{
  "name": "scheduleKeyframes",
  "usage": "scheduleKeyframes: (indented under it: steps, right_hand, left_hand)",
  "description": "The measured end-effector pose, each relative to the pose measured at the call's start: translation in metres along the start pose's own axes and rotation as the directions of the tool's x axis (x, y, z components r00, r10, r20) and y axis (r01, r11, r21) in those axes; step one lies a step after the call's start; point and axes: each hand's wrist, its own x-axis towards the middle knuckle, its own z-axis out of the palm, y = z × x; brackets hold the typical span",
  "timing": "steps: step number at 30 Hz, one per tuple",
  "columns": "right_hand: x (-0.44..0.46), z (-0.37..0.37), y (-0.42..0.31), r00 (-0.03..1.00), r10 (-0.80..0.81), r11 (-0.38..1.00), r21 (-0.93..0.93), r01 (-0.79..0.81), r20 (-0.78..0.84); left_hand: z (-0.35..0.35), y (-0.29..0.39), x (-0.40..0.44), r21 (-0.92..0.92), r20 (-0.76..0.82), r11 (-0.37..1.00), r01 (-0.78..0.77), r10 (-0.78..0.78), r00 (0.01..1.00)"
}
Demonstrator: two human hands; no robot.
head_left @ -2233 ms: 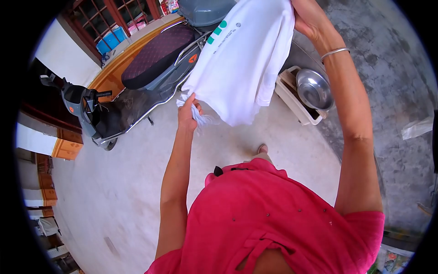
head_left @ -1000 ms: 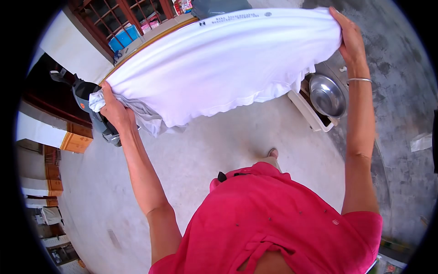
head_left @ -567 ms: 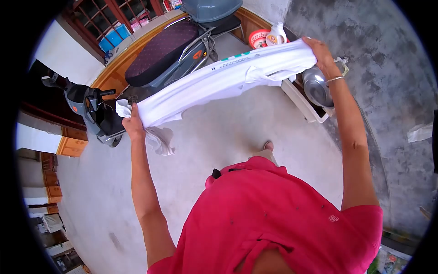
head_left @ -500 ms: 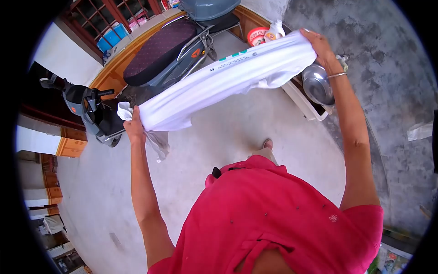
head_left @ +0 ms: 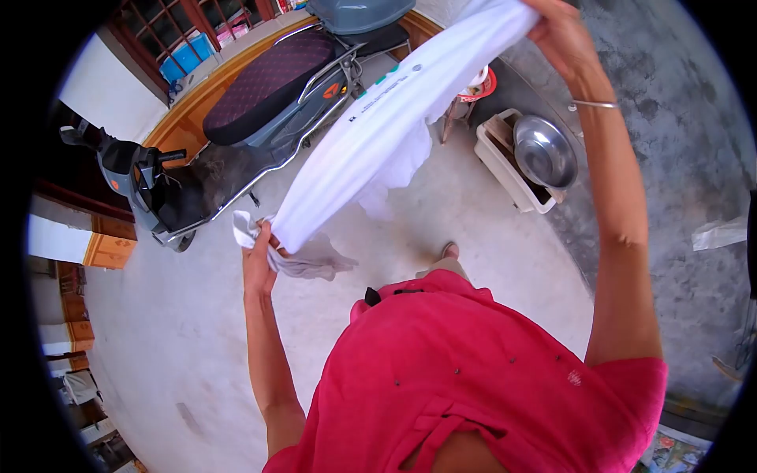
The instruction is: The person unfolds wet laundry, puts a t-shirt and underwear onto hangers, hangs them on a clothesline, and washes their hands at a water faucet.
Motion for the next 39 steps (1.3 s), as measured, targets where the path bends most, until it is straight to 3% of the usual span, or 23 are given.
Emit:
scheduleKeyframes:
  steps: [1,3,4,5,6,7,8,9,11,14,17,20,24,26,28,29,31,34,37,39]
  right_hand:
    - [0.005,-0.017,0.001,0.998,0.01,1.0,0.018,-0.009,-0.057]
    - [-0.053,0.002,-0.028,0.978,0.201,0.918,0.358,-0.167,-0.059]
    - [-0.061,0.001,-0.013,0.943,0.334,0.878,0.366,-0.308,-0.006]
    - [-0.074,-0.002,0.017,0.884,0.465,0.814,0.371,-0.447,0.046]
    - [-0.087,0.005,0.043,0.782,0.604,0.686,0.398,-0.609,0.155]
    - [-0.099,0.018,0.07,0.654,0.711,0.535,0.404,-0.742,0.26]
    - [-0.11,0.034,0.1,0.66,0.723,0.586,0.325,-0.742,0.203]
    - [-0.118,0.05,0.125,0.665,0.731,0.625,0.241,-0.742,0.153]
    - [-0.117,0.064,0.146,0.626,0.602,0.738,-0.046,-0.673,0.496]
    - [-0.11,0.052,0.153,0.713,0.603,0.793,-0.17,-0.585,0.359]
    - [-0.101,0.036,0.136,0.817,0.539,0.834,-0.265,-0.484,0.205]
    - [-0.095,0.029,0.12,0.945,0.328,0.842,-0.458,-0.287,0.011]
    - [-0.101,0.038,0.129,0.938,0.188,0.914,-0.299,-0.275,-0.29]
    - [-0.103,0.046,0.152,0.954,0.121,0.916,-0.339,-0.214,-0.275]
    - [-0.099,0.032,0.174,0.971,0.075,0.91,-0.384,-0.16,-0.227]
    - [-0.086,0.001,0.181,0.949,0.188,0.934,-0.253,-0.252,-0.254]
    - [-0.079,-0.016,0.153,0.892,0.286,0.925,-0.142,-0.352,-0.35]
    - [-0.071,-0.016,0.157,0.882,0.261,0.952,-0.049,-0.304,-0.392]
    - [-0.067,-0.003,0.114,0.924,0.341,0.928,-0.093,-0.36,-0.172]
    - [-0.069,0.022,0.076,0.929,0.359,0.921,-0.126,-0.368,-0.087]
  left_hand:
    - [-0.006,0.006,-0.017,-0.049,0.098,0.999,-0.008,0.013,0.995]
    - [0.027,0.017,-0.048,-0.232,0.151,0.972,0.029,0.006,0.989]
    - [0.035,0.003,-0.046,-0.307,0.191,0.951,0.028,0.033,0.981]
    - [0.048,-0.008,-0.037,-0.387,0.229,0.91,0.148,-0.061,0.972]
    - [0.061,-0.021,-0.023,-0.384,0.296,0.909,0.159,-0.042,0.954]
    - [0.07,-0.038,-0.013,-0.359,0.316,0.896,0.262,-0.147,0.937]
    - [0.077,-0.058,-0.006,-0.339,0.332,0.868,0.362,-0.25,0.91]
    - [0.08,-0.076,0.003,-0.243,0.24,0.874,0.421,-0.366,0.899]
    - [0.091,-0.088,0.005,-0.174,0.145,0.897,0.407,-0.385,0.911]
    - [0.05,-0.121,0.014,-0.235,0.193,0.917,0.323,-0.282,0.94]
    - [0.041,-0.108,0.002,-0.302,-0.009,0.916,0.265,-0.281,0.96]
    - [0.021,-0.111,0.003,-0.278,-0.213,0.954,0.11,-0.173,0.962]
    - [0.017,-0.104,0.015,-0.035,-0.488,0.999,-0.038,0.016,0.873]
    - [0.03,-0.096,0.027,0.135,-0.591,0.982,-0.131,0.186,0.785]
    - [0.008,-0.081,0.039,0.41,-0.596,0.897,-0.166,0.401,0.695]
    - [-0.018,-0.071,0.043,0.432,-0.619,0.886,-0.171,0.429,0.658]
    - [-0.036,-0.044,0.035,0.365,-0.676,0.927,-0.086,0.327,0.661]
    - [-0.025,-0.052,0.05,0.387,-0.674,0.846,-0.366,0.531,0.514]
    - [-0.027,-0.037,0.04,0.193,-0.616,0.924,-0.329,0.375,0.692]
    - [-0.017,-0.026,0.024,0.163,-0.511,0.973,-0.162,0.223,0.83]
